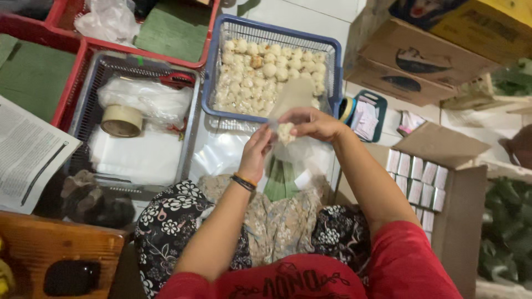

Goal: The person sits on the floor and wraps small white food items in green leaves. They place each wrapped item into a clear plastic bag, add a small label, and then place the bag into a cardboard box.

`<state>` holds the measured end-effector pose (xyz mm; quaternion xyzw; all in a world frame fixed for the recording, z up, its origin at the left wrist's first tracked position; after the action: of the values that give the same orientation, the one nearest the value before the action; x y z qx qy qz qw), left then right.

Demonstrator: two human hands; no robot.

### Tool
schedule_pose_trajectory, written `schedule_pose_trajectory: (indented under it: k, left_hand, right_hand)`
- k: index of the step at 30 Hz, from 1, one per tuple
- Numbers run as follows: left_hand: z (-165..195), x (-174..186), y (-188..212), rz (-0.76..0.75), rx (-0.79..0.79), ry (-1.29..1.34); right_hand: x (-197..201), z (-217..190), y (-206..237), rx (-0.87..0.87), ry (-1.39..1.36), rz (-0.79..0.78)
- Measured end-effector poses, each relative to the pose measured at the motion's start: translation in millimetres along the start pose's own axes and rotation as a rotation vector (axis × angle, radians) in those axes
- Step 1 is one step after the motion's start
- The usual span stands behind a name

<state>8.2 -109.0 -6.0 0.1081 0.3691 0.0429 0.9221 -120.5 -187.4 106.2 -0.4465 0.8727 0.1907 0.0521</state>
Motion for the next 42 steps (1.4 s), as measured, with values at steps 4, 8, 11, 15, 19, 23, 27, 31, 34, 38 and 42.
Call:
schedule_pose_trajectory:
  k: [4,8,11,15,19,23,27,31,34,38,42]
  left_hand:
    - [-5,-12,4,-0.210,0.074,0.079]
    - [14,-45,24,-0.529,0.144,0.352]
    - [2,-49,33,-0.419,0.316,0.191]
    - [-9,-39,25,-0.296,0.317,0.058]
    - [-20,-20,13,-0.119,0.362,0.129]
    - [-11,-13,10,-0.121,0.350,0.224]
    - [-15,-20,12,-0.195,0.369,0.207]
    - [-27,-11,15,-0.125,0.360,-0.050]
    - [-31,-18,21,-0.103,0.326,-0.030]
    - [-32,-21,28,-0.058,0.403,-0.004]
    - [-27,-27,29,-0.151,0.357,-0.076]
  right_hand:
    - [-18,-5,24,0.045,0.017,0.071]
    - [-21,-2,43,0.054,0.061,0.172]
    - [-25,5,47,0.051,0.166,0.322]
    - [-38,-9,55,0.196,0.649,0.711]
    - [-89,-43,76,0.579,1.085,0.779]
    - [-131,-44,78,0.699,1.369,0.411]
    - [-133,-28,80,0.709,1.521,0.461]
    - [-93,-6,71,0.601,1.041,0.555]
    - [-53,23,61,0.378,0.720,0.668]
    - [-26,44,58,0.273,0.688,0.722]
    - [-21,47,56,0.293,0.588,0.779]
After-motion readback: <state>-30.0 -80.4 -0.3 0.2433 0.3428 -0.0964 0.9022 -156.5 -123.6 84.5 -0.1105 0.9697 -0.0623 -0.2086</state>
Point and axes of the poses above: each hand's wrist, its own y-axis away from the middle knuckle, its own x-axis out of the back of the hand, z = x × y, the point moved 8 cm from there along -y, towards the middle knuckle, and after that the axes turned 5 degrees about -y, right-handed, at the moved point
